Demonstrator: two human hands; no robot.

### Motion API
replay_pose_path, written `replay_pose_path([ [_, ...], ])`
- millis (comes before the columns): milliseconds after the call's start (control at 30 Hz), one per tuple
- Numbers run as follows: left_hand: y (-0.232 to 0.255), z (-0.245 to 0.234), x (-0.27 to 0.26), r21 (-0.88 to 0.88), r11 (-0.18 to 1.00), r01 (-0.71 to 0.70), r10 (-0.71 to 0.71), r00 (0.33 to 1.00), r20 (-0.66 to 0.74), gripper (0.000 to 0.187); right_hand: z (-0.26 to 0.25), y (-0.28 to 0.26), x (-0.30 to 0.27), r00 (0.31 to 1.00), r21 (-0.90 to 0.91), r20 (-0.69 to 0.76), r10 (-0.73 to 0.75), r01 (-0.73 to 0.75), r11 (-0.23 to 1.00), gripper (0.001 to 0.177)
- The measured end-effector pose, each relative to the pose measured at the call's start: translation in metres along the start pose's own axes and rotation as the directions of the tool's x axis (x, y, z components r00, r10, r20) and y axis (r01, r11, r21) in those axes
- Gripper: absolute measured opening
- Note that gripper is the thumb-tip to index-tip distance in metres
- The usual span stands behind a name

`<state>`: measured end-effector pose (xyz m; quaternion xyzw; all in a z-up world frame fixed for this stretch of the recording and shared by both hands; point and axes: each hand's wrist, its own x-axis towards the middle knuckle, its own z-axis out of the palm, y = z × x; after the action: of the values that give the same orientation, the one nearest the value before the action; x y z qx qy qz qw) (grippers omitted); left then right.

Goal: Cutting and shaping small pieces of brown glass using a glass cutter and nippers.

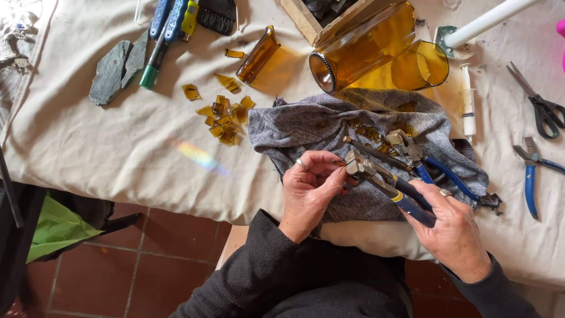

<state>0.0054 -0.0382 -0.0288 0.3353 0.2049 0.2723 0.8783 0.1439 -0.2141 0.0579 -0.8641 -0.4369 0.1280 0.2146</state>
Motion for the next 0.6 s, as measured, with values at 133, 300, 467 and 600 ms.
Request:
replay_pose_path([
  [133, 0.0, 0.001, 0.001, 0.011, 1.0, 0.002, -0.002, 1.0, 0.01, 0.016, 0.002, 0.005, -0.001, 0.999, -0.021, -0.032, -0.028, 0.027, 0.999, 0.043],
  [300, 0.001, 0.0, 0.001, 0.019, 1.0, 0.012, -0.013, 1.0, 0.01, 0.016, 0.002, 0.008, -0.004, 0.998, -0.05, -0.056, -0.031, 0.029, 0.998, 0.044],
  [467, 0.002, 0.002, 0.001, 0.025, 0.999, 0.034, -0.034, 0.999, -0.006, 0.016, 0.003, 0.012, -0.005, 0.997, -0.08, -0.071, -0.044, 0.039, 0.996, 0.046],
  [600, 0.004, 0.003, 0.001, 0.029, 0.999, 0.036, -0.035, 0.999, -0.016, 0.016, 0.006, 0.019, -0.007, 0.995, -0.087, -0.081, -0.059, 0.052, 0.995, 0.047],
])
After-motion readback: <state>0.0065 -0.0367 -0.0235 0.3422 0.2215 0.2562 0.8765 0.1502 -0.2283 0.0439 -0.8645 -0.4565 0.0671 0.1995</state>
